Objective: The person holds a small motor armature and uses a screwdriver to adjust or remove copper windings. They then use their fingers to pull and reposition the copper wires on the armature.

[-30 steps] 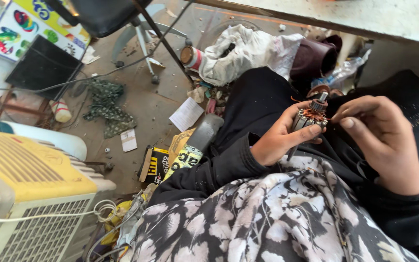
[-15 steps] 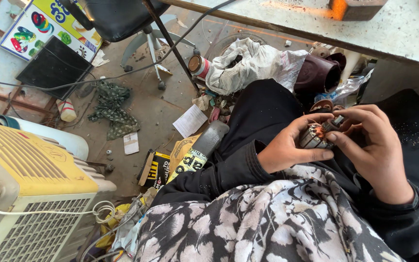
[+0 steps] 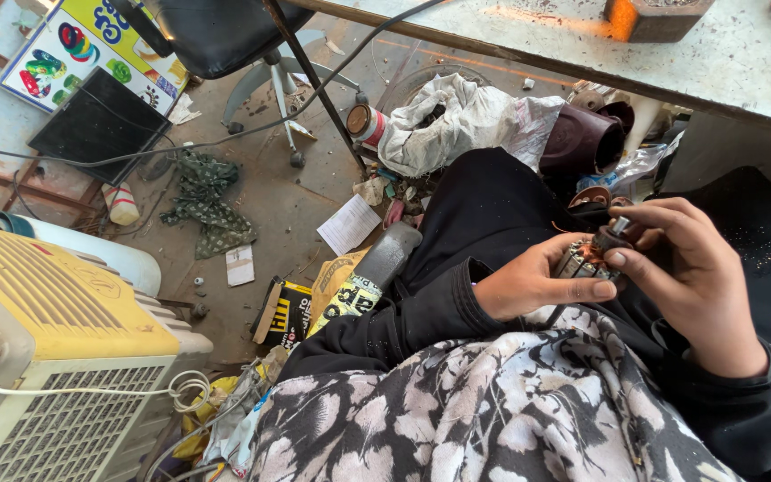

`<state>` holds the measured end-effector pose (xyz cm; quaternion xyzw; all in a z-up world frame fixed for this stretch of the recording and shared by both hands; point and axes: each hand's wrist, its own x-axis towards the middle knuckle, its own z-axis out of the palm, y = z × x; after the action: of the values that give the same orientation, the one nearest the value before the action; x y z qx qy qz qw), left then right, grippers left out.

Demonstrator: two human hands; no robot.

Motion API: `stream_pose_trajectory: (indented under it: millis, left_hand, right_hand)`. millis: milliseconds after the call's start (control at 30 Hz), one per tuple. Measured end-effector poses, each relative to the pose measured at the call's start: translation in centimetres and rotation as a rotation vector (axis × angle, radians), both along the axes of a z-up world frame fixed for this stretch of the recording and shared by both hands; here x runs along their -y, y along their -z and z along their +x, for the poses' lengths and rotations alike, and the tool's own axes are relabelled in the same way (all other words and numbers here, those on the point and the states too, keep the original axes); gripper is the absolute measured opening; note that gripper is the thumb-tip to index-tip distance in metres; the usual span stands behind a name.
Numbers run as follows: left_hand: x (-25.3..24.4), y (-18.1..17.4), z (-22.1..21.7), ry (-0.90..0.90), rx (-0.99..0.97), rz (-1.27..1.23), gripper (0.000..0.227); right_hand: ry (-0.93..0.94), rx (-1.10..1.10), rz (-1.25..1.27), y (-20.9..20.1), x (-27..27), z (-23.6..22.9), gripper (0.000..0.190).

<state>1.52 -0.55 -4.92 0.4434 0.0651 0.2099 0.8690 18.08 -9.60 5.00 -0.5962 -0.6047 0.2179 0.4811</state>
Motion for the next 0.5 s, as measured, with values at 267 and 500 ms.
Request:
stream_pose_trajectory:
  millis: [267,500]
  left_hand:
    - [0.5,-1.1,-0.4,-0.058,0.048,-0.035,0.062]
    - [0.7,-1.7,-0.6,-0.043,0.031,0.004,0.057]
  right_hand:
    - [-0.057,0.138,-0.077,1.0,-0.6,1.3,0.04]
    - [-0.085,-0.173,-0.19,0.5,0.1,1.6,0.025]
